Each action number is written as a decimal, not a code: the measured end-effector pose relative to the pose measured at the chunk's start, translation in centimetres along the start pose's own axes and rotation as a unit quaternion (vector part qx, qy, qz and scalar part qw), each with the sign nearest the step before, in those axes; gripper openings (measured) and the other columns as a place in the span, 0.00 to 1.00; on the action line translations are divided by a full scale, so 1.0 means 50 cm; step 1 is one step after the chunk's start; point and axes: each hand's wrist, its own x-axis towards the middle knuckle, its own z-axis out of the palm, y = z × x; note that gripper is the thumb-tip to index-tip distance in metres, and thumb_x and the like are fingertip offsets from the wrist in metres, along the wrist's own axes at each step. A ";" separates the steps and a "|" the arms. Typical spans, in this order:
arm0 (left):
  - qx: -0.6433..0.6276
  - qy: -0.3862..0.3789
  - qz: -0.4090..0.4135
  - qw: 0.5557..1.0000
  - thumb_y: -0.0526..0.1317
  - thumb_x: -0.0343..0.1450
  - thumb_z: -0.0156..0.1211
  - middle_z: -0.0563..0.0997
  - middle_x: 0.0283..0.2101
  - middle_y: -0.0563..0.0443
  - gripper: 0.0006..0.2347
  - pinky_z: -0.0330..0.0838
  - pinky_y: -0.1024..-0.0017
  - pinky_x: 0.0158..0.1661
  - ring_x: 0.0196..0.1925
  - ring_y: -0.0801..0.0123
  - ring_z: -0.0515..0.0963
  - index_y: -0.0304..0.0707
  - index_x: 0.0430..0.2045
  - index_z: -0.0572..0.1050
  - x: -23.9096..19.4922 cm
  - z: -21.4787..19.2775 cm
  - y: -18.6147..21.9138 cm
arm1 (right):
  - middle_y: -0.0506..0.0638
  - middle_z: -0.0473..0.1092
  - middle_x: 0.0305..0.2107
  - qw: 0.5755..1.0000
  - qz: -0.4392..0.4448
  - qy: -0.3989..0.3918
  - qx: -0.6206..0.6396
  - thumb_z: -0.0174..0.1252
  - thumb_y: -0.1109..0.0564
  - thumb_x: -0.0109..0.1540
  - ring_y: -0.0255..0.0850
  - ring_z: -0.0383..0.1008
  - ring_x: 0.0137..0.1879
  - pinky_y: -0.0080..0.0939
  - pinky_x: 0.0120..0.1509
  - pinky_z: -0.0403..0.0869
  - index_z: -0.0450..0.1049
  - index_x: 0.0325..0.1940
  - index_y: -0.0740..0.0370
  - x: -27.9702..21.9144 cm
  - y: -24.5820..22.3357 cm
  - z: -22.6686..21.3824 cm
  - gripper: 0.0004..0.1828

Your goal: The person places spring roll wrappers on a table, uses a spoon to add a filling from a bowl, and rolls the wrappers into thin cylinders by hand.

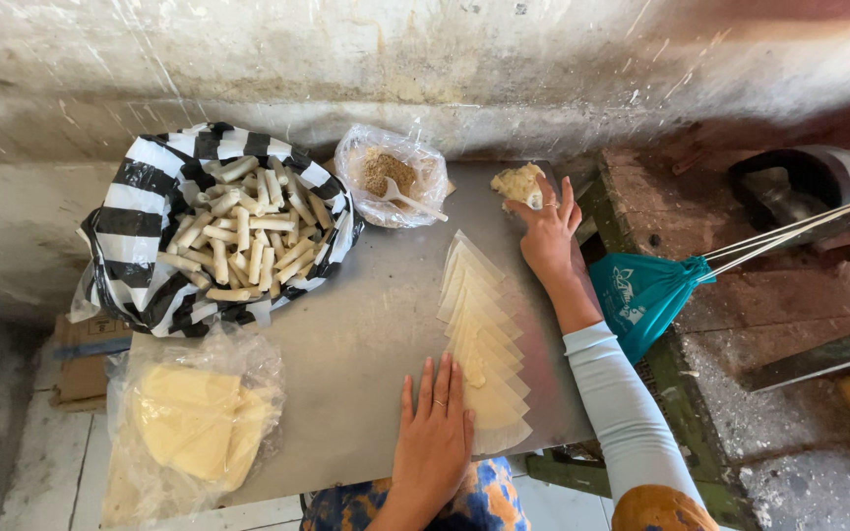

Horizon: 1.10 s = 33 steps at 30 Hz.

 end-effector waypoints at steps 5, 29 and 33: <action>0.002 -0.006 0.000 1.000 0.44 0.75 0.46 0.57 0.73 0.36 0.26 0.43 0.45 0.69 0.75 0.46 0.54 0.24 0.67 0.58 0.001 -0.003 0.003 | 0.53 0.63 0.64 0.999 0.014 -0.013 0.032 0.52 0.74 0.47 0.63 0.48 0.76 0.67 0.75 0.50 0.82 0.41 0.46 0.005 -0.017 -0.021 0.28; -0.064 -0.012 0.010 0.998 0.48 0.76 0.50 0.55 0.75 0.39 0.29 0.43 0.40 0.69 0.76 0.41 0.52 0.29 0.70 0.54 0.008 0.010 -0.034 | 0.52 0.57 0.72 0.934 -0.066 -0.224 0.272 0.45 0.77 0.55 0.61 0.47 0.78 0.57 0.78 0.52 0.79 0.59 0.45 -0.216 -0.167 -0.190 0.38; 0.011 -0.041 0.020 0.999 0.49 0.77 0.47 0.54 0.76 0.44 0.28 0.42 0.38 0.69 0.77 0.45 0.50 0.33 0.70 0.55 0.066 0.036 -0.085 | 0.50 0.55 0.73 0.948 -0.071 -0.226 0.212 0.46 0.77 0.52 0.61 0.45 0.78 0.62 0.77 0.51 0.79 0.59 0.41 -0.219 -0.176 -0.187 0.41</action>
